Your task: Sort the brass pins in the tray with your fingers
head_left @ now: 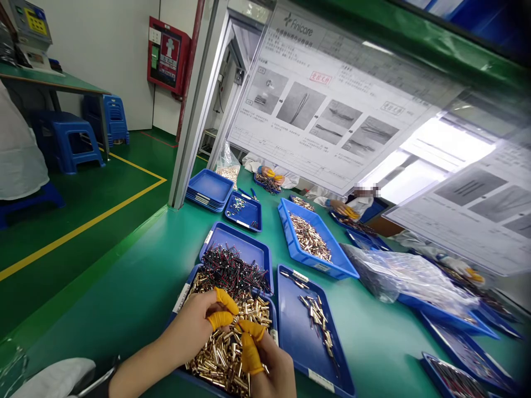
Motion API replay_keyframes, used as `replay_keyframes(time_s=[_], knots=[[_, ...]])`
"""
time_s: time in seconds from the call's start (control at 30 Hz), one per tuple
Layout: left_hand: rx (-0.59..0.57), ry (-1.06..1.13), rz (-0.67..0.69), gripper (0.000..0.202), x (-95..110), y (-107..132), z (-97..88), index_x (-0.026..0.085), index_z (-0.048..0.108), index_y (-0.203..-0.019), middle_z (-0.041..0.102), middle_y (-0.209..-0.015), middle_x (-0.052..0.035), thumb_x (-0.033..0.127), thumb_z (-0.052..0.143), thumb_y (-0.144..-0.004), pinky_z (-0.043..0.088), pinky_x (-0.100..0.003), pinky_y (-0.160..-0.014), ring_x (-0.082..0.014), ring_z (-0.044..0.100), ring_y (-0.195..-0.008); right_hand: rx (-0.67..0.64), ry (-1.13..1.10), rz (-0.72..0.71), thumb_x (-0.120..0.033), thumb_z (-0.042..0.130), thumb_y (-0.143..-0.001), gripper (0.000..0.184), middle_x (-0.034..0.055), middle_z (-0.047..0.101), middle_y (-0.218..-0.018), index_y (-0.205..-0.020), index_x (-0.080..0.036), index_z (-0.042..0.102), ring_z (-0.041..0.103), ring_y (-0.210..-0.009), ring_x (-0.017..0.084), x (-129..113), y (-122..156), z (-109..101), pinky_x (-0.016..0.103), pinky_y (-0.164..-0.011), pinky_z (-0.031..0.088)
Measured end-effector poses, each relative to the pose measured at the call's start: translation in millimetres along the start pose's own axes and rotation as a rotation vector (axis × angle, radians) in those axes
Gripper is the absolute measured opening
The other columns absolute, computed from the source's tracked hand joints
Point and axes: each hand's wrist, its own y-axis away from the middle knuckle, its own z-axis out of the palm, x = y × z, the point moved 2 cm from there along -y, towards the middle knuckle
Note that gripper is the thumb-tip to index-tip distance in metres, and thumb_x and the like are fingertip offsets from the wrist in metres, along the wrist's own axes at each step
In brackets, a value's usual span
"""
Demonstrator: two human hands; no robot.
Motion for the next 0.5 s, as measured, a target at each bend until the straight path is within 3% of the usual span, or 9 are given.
replay_keyframes(time_s=[0.37,0.5], knots=[[-0.021,-0.031,0.019,0.013,-4.7,-0.6,-0.6,0.017,0.061,-0.079,0.060,-0.074,0.0007,0.014,0.051,-0.071,0.044,-0.025,-0.064,-0.0158,0.056,-0.069,0.020,-0.083,0.036,-0.041,0.047,-0.077,0.033,-0.0054,0.035,-0.050,-0.073,-0.013,0.065,0.024,-0.047,0.011,-3.7,0.3,-0.6,0.025,-0.044,0.018],[0.004,-0.263,0.060,0.017,1.2,2.4,-2.3,0.018,0.063,-0.079,0.063,-0.079,-0.0010,0.013,0.049,-0.073,0.042,-0.025,-0.067,-0.0178,0.056,-0.076,0.050,-0.115,0.026,-0.042,0.051,-0.076,0.031,-0.0058,0.036,-0.050,-0.074,-0.014,0.063,0.025,-0.046,0.010,-4.0,0.8,0.5,0.024,-0.043,0.018]])
